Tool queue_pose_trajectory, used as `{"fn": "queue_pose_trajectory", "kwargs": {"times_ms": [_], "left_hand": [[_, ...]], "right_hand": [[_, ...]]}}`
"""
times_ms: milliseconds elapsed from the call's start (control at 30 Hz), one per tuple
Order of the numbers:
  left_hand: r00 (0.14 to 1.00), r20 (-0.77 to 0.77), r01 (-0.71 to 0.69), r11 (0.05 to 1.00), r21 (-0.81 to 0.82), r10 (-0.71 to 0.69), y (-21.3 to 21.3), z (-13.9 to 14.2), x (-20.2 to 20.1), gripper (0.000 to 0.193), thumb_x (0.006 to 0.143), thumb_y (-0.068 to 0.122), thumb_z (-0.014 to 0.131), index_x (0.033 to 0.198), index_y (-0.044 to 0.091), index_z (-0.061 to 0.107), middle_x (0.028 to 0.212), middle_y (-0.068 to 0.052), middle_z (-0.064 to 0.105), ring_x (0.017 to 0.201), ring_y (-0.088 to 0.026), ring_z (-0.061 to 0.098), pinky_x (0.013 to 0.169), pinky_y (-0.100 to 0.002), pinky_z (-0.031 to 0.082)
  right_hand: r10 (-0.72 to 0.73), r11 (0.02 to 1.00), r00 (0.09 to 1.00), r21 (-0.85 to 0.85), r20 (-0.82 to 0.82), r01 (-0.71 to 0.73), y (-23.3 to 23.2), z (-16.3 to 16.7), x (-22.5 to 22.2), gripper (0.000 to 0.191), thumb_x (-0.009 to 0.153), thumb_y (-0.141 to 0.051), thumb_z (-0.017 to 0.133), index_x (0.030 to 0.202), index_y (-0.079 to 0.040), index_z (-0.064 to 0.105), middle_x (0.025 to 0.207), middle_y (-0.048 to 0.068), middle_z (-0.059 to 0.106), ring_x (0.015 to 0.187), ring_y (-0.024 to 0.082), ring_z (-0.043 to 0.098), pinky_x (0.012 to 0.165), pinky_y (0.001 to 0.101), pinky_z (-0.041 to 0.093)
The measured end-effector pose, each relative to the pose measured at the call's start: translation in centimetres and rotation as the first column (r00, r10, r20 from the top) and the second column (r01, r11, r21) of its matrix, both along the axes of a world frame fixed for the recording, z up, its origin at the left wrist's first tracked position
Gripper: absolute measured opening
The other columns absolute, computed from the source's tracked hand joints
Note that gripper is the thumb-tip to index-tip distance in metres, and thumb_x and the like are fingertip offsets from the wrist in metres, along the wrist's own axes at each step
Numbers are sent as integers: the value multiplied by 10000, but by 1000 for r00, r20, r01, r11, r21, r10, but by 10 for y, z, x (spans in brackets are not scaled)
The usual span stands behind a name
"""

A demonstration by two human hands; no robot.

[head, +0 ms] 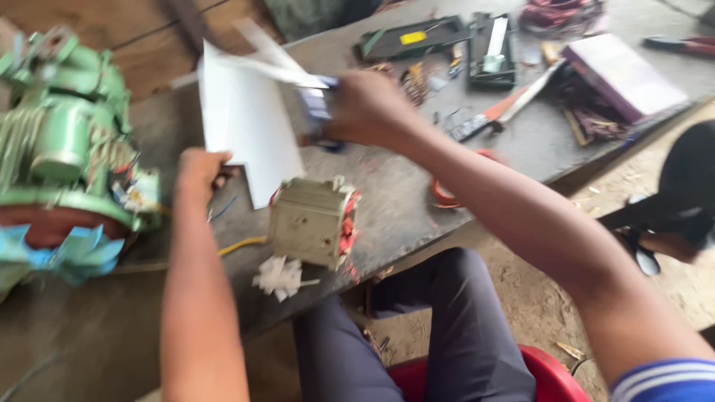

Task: The person sits at a workbench repairing an electric motor. They handle orange copper wire coils, insert and press the coils into the motor stator housing, then cut a white insulating sheet into strips with scissors and handle the cut pieces.

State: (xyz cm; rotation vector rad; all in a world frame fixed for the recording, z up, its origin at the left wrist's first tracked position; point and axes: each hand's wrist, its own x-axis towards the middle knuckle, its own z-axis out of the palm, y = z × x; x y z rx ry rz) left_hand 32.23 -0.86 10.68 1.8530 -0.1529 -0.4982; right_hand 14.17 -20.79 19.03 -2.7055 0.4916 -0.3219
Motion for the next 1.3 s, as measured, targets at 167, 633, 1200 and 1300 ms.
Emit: {"fn": "queue_pose_trajectory", "kwargs": {"times_ms": [167,633,1200,1300], "left_hand": [[985,66,117,891,439,-162,13,34,-16,363,891,292,835,807,-48,739,746,-121,726,494,-167,583,416,-337,362],[710,635,-69,867,494,-305,157,-17,-247,515,755,425,838,1093,46,749,1092,-157,750,1022,-358,661,883,-459,519],[385,690,-164,690,705,-613,97,-92,-250,993,700,755,632,1543,266,442,1638,-51,320,1501,-290,312,1165,-663,227],[429,620,-111,642,758,-657,105,-88,-251,1027,697,733,644,1592,306,378,1665,-31,280,1522,-251,286,1192,-660,207]], "right_hand": [[131,989,974,-50,-187,-143,48,37,80,516,551,-521,929,827,-111,783,883,96,764,846,253,743,771,355,583],[611,789,744,-288,270,-543,20,7,-21,641,818,-512,815,1262,-66,689,1168,132,721,1065,276,688,912,393,542],[564,818,792,-28,233,-575,112,-140,-187,625,747,-366,827,1238,-37,626,1214,154,652,1087,356,647,907,431,529],[485,869,851,3,202,-495,120,-133,-167,596,799,-341,825,1277,-44,629,1241,141,647,1080,336,668,883,406,566]]}}
